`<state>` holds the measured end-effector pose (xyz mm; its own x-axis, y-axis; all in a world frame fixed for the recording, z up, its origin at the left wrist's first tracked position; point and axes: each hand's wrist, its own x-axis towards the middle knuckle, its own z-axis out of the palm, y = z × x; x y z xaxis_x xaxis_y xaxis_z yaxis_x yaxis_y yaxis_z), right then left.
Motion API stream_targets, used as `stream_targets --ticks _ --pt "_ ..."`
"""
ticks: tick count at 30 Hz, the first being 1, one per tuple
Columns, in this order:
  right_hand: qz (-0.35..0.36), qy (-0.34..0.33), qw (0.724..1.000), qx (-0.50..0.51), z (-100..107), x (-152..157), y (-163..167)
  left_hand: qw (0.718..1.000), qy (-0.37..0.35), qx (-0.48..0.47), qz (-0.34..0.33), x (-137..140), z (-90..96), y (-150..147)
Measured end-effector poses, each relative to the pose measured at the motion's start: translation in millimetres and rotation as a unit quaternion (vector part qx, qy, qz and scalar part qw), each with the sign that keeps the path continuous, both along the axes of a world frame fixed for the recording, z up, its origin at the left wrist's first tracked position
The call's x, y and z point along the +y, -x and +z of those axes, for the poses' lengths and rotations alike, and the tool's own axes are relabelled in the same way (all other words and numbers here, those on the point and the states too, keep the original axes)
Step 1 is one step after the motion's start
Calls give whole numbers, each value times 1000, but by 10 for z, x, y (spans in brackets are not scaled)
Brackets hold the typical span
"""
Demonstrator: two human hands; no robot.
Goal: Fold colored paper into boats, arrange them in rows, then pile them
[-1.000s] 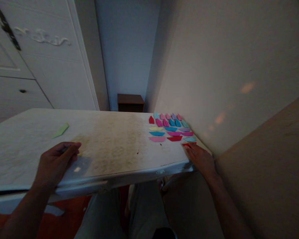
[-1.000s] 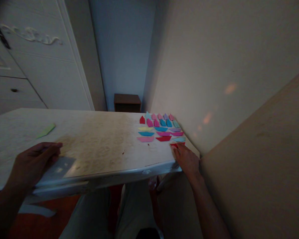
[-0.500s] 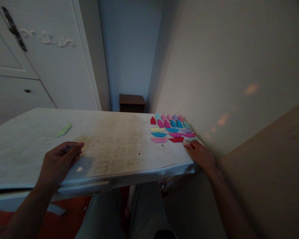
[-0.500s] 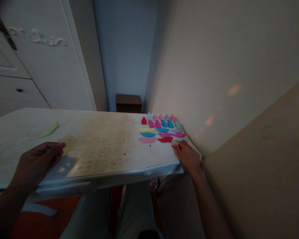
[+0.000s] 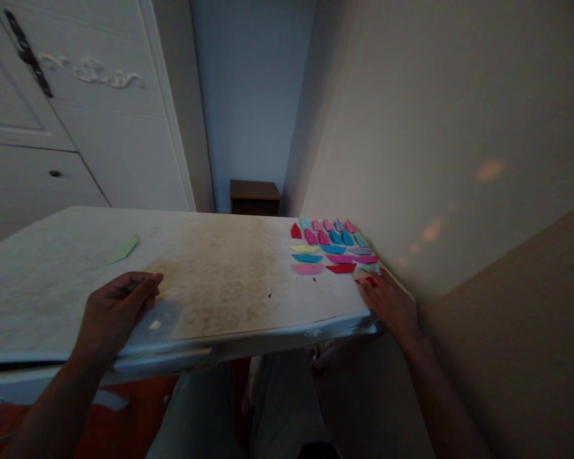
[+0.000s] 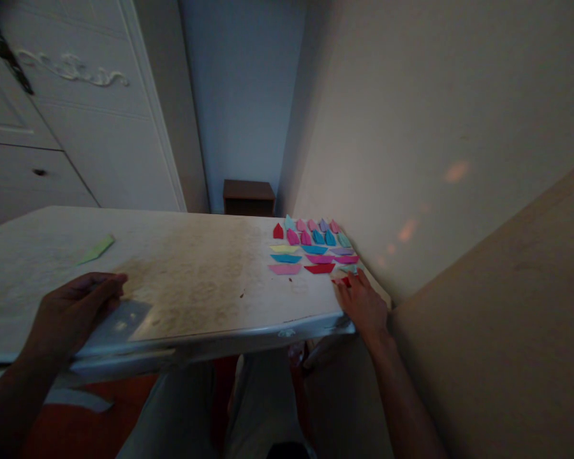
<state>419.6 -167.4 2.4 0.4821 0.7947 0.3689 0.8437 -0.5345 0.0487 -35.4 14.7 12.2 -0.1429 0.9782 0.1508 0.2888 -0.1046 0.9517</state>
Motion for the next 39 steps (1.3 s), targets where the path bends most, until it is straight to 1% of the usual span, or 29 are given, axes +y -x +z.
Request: stream_targets --ticks 3,4,9,12,19,22,26,28,30,34,37,39 --pt "7 14 1000 10 -12 -74 60 994 56 -88 -24 -15 36 -17" --pt "5 20 1000 13 -12 -92 81 993 61 -98 -20 -17 45 -21" --pt "1 56 998 23 31 -104 180 992 79 -103 0 5 22 -9" --pt "-2 57 998 23 62 -76 215 993 76 -91 -2 23 -3 3" --pt "7 18 1000 19 4 -101 220 991 76 -107 -7 0 27 -6" --pt "39 -14 999 31 3 -124 294 991 72 -109 -20 -24 52 -18" --pt "91 -82 991 60 68 -73 534 993 60 -94 -39 -50 78 -31" --pt "129 -106 982 85 87 10 691 993 53 -92 -53 -59 83 -32" --pt "182 -122 968 122 78 137 851 993 42 -84 -68 -62 77 -25" --pt "299 -143 922 199 16 492 1150 993 5 -68 -95 -55 35 -4" --pt "365 -131 884 262 -11 769 1346 993 -13 -52 -104 -48 4 5" --pt "389 -111 864 301 -11 920 1451 992 -22 -53 -114 -45 -11 6"
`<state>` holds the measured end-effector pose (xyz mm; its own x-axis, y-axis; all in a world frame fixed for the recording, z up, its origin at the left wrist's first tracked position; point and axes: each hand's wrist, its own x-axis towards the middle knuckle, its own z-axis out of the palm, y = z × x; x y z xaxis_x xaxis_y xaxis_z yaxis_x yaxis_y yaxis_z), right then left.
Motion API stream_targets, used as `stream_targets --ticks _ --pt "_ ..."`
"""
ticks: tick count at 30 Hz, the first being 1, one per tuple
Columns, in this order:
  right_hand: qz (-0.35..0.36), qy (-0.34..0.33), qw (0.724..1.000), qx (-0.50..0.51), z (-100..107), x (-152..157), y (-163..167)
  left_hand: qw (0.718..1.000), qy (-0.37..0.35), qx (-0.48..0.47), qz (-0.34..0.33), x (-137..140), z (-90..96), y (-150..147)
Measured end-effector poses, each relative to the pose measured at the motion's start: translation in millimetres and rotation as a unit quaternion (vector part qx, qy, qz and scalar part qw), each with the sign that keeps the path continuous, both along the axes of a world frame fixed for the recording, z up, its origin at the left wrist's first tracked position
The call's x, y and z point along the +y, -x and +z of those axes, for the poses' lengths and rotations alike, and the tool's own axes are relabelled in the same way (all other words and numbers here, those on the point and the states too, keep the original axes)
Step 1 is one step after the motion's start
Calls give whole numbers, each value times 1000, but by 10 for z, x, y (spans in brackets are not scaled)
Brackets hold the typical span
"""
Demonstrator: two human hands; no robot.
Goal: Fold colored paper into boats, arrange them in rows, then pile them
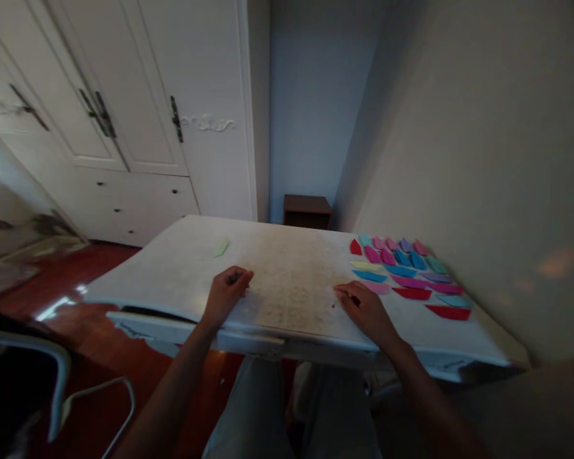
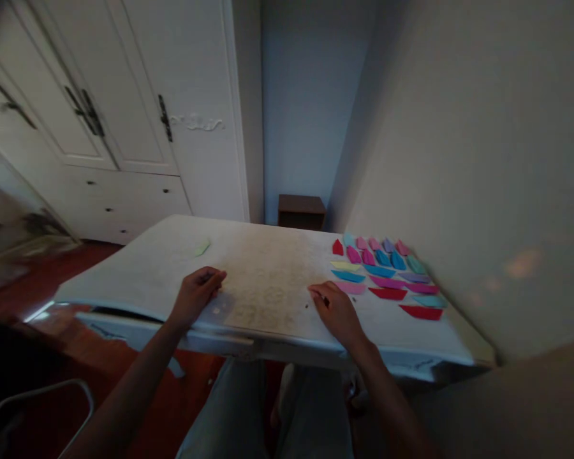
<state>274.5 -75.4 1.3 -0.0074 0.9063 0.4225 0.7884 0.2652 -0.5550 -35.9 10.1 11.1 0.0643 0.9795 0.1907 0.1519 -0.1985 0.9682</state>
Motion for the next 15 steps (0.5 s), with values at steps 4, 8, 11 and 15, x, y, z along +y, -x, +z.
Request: stream_targets --ticks 4,8,11,15 --pt "30 50 998 35 10 176 100 1000 3 -10 -24 13 -31 6" --pt "10 72 995 71 0 210 56 999 0 30 -35 126 -63 103" --pt "-2 86 993 83 -11 201 10 976 -40 204 55 334 -46 288" --pt "-4 97 992 81 11 193 13 919 -49 358 156 679 42 577"
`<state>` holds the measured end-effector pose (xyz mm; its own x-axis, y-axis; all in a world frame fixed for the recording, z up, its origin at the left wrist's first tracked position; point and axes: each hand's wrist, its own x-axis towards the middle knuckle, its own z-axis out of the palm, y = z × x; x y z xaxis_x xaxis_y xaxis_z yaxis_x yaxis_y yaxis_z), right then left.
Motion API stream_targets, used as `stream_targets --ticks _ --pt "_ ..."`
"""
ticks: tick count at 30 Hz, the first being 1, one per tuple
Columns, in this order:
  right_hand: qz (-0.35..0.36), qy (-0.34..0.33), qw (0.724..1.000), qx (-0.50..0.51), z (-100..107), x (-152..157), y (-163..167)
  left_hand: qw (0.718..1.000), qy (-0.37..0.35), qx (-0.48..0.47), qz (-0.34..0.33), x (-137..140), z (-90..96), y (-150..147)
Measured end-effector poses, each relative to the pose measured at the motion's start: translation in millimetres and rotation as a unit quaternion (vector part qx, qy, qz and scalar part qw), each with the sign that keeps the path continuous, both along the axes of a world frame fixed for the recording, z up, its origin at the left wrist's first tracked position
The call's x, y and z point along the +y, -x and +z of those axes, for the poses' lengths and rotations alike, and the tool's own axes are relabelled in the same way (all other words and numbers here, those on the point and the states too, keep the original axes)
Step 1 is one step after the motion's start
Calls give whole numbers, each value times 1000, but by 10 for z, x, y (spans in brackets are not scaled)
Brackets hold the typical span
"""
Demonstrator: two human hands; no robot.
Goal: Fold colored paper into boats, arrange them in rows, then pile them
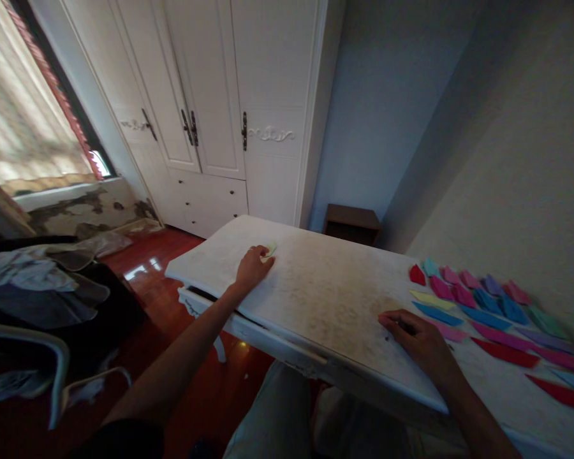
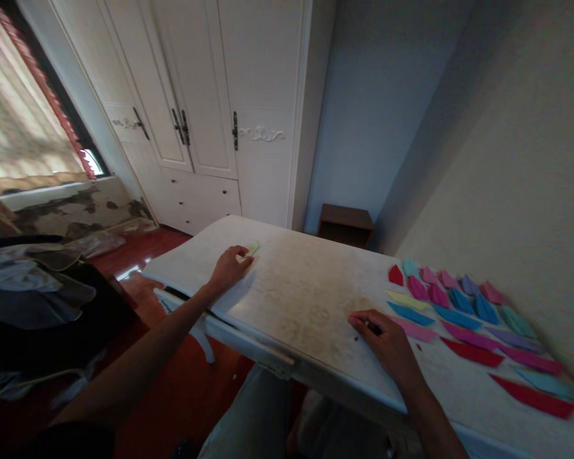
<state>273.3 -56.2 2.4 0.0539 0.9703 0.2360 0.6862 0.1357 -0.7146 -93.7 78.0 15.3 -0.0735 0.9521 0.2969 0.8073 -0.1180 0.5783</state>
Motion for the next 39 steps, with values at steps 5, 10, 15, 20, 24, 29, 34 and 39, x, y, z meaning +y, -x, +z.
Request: stream_targets --ticks 5,10,15,20,24,29,34,39 --pt "-6 -2 1000 -4 54 -13 35 996 63 54 25 311 78 110" --pt "-7 -13 1000 -6 41 -16 39 994 81 73 11 428 73 42" --pt "6 -13 1000 -7 7 -11 41 997 36 55 -49 350 34 41" --pt "25 -22 999 -4 -10 -36 59 992 10 11 -124 119 59 -37" --pt "40 -35 998 -25 -18 -78 85 979 14 -73 -189 -117 155 -244" --pt "70 -77 992 -68 -15 -157 141 946 40 -173 -271 -438 391 -671" --pt "137 -102 982 -82 -18 -307 131 917 101 -195 -332 -690 548 -1240" --pt "149 -137 977 -72 -57 -529 -17 879 157 -203 -403 -781 463 -1925"
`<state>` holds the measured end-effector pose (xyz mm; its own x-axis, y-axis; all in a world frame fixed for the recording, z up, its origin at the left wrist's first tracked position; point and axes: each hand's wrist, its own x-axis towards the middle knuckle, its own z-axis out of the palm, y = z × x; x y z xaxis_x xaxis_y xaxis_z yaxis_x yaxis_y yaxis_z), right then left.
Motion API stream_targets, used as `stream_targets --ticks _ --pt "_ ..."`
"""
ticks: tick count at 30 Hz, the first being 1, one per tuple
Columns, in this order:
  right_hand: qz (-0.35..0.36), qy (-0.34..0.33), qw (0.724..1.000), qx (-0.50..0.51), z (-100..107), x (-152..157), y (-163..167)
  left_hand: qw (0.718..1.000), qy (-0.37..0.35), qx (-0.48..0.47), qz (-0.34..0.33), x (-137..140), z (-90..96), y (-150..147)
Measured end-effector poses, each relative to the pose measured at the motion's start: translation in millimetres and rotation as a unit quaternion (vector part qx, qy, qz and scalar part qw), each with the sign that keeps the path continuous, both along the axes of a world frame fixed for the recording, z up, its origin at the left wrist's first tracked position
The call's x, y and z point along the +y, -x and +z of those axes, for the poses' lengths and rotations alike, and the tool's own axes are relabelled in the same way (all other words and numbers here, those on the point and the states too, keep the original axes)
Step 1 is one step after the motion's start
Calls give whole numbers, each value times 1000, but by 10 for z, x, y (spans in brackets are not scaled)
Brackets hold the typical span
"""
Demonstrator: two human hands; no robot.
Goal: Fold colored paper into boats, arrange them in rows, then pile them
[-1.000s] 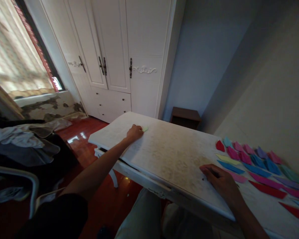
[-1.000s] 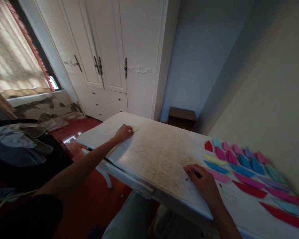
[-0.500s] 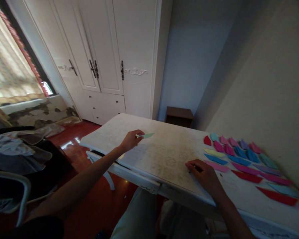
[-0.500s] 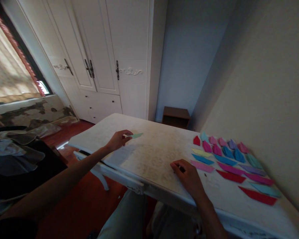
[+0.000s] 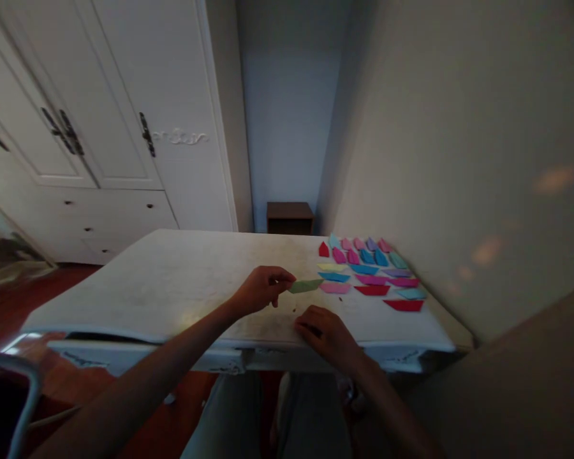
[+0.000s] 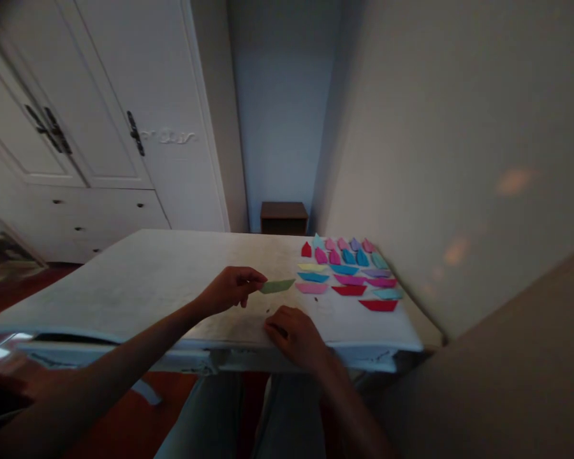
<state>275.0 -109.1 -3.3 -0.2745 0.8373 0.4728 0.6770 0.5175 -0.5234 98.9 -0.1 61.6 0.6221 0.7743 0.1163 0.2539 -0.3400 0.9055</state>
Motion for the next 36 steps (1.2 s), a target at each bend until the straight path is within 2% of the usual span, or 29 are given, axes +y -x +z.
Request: stream_targets --ticks 3,7,10,13,17,20,24,27,29,32,36 --pt "-23 -19 1000 1 -40 -123 -74 999 -6 22 -23 -29 -119 -445" --pt "-56 -82 994 -53 -109 -225 -73 993 -77 50 -69 -94 -274 -958" --pt "-75 -107 989 -72 -141 -259 -35 985 -117 101 -80 -161 -316 -1196" --pt "-85 -107 988 -69 -142 -269 -13 969 -176 164 -63 -224 -276 -1295" --pt "-97 -106 986 -79 -139 -262 -6 940 -252 225 -53 -263 -204 -1311" --pt "-111 -117 983 -88 -157 -256 9 928 -286 228 -68 -254 -205 -1305" --pt "-124 -123 980 -97 -169 -259 38 927 -302 205 -91 -242 -234 -1297" --pt "-123 -115 981 -99 -158 -261 39 936 -300 170 -75 -243 -242 -1272" --pt "-122 -106 983 -93 -148 -259 25 944 -293 144 -50 -242 -251 -1222" --pt "-120 -78 987 -68 -126 -253 -4 957 -261 123 28 -233 -286 -1049" --pt "-123 -22 992 -9 -71 -238 -10 967 -209 93 110 -207 -367 -603"
